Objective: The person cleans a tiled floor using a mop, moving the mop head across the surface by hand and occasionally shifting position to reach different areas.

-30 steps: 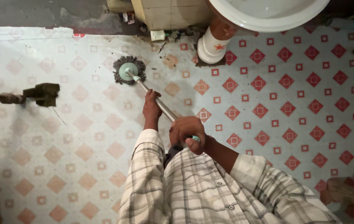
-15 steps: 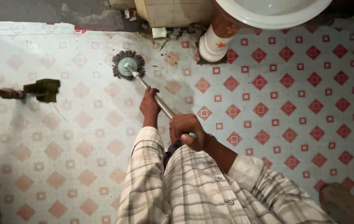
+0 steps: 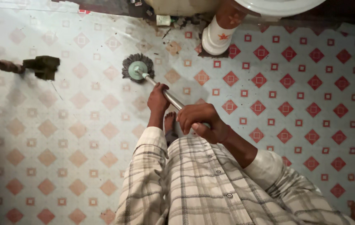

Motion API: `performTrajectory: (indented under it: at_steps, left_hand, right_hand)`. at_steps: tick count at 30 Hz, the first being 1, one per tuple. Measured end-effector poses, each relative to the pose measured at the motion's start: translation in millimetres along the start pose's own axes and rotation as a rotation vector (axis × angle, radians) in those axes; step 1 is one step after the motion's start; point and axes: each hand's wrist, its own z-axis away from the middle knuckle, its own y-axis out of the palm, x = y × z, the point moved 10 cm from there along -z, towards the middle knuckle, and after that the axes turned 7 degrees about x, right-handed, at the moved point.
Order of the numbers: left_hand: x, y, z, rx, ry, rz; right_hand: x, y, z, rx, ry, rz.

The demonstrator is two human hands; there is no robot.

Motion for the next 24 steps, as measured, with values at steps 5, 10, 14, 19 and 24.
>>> performTrajectory:
  at_steps: [5,10,14,19,24]
  left_hand:
    - [-18,3,49,0.045,-0.011,0.005]
    - [-23,19,63,0.153,0.001,-0.07]
    - [-23,20,60,0.139,0.091,-0.021]
    - [-27,16,53,0.172,0.081,-0.019]
    - [-42,6,43,0.109,0.159,0.072]
  right_hand:
    - [48,12,14,0.017,-0.097,0.004]
    - [51,12,31,0.02,-0.103,-0.254]
    - [40,17,36,0.073,-0.069,-0.235]
    - [38,12,27,0.005,-0.102,-0.088]
    - [36,-15,20,-0.223,-0.169,-0.076]
